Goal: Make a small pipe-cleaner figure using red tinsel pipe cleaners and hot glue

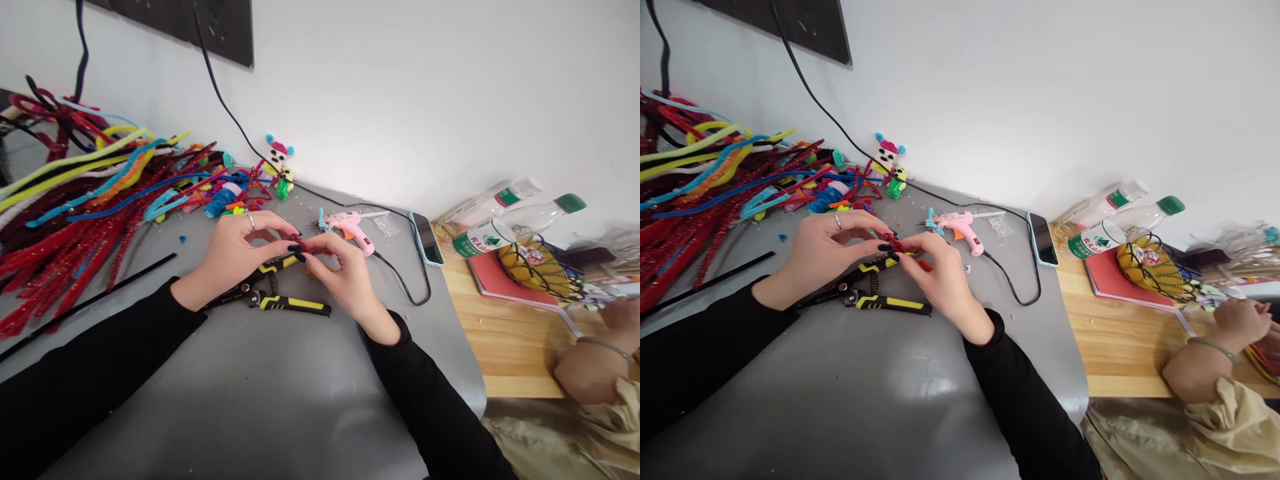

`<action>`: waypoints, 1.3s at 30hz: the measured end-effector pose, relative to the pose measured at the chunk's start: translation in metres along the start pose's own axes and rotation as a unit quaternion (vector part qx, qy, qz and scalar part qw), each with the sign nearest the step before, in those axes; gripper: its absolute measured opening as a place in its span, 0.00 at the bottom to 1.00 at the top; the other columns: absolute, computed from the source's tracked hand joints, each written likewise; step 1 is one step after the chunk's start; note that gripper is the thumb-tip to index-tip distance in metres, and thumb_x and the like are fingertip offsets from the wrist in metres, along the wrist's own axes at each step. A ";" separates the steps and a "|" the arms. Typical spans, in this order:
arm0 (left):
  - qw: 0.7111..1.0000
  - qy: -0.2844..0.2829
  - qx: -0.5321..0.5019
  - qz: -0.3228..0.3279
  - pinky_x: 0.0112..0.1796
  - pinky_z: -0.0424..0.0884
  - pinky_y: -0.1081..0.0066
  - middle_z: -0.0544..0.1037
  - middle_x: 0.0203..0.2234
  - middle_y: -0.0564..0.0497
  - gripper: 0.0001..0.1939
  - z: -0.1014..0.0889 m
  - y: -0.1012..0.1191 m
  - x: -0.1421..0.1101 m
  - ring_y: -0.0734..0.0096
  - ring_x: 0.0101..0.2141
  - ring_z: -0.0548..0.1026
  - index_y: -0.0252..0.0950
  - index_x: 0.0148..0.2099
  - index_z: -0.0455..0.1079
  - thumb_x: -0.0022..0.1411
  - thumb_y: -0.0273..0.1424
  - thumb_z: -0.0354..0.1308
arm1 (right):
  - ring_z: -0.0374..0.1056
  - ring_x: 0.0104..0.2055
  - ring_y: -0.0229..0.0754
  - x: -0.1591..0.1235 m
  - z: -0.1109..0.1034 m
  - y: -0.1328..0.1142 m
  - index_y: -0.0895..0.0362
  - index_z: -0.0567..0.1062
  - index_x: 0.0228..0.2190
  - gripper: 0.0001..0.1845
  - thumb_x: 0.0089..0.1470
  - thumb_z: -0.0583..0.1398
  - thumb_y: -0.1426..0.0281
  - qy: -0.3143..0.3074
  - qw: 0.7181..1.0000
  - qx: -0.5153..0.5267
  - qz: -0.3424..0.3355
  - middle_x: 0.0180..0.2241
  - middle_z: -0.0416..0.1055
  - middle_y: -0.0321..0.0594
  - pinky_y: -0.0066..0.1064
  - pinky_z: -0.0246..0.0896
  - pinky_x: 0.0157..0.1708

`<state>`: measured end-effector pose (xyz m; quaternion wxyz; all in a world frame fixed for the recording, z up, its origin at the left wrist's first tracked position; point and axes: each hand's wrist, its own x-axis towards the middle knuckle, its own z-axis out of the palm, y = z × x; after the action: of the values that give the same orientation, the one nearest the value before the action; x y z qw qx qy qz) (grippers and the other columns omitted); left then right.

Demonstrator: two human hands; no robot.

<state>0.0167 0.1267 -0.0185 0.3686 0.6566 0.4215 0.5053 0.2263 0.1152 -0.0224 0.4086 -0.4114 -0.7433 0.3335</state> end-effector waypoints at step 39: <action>0.985 -0.043 0.145 0.087 0.42 0.78 0.69 0.86 0.33 0.51 0.11 -0.004 -0.004 0.002 0.64 0.35 0.82 0.44 0.35 0.82 0.65 0.41 0.63 | 0.75 0.42 0.45 0.001 -0.006 0.004 0.50 0.80 0.42 0.05 0.68 0.62 0.67 0.011 0.987 -0.132 -0.096 0.39 0.81 0.39 0.41 0.73 0.45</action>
<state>0.0126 0.1304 -0.0207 0.2421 0.7583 0.4151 0.4405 0.2328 0.1192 -0.0230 0.3891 -0.3922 -0.8122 0.1875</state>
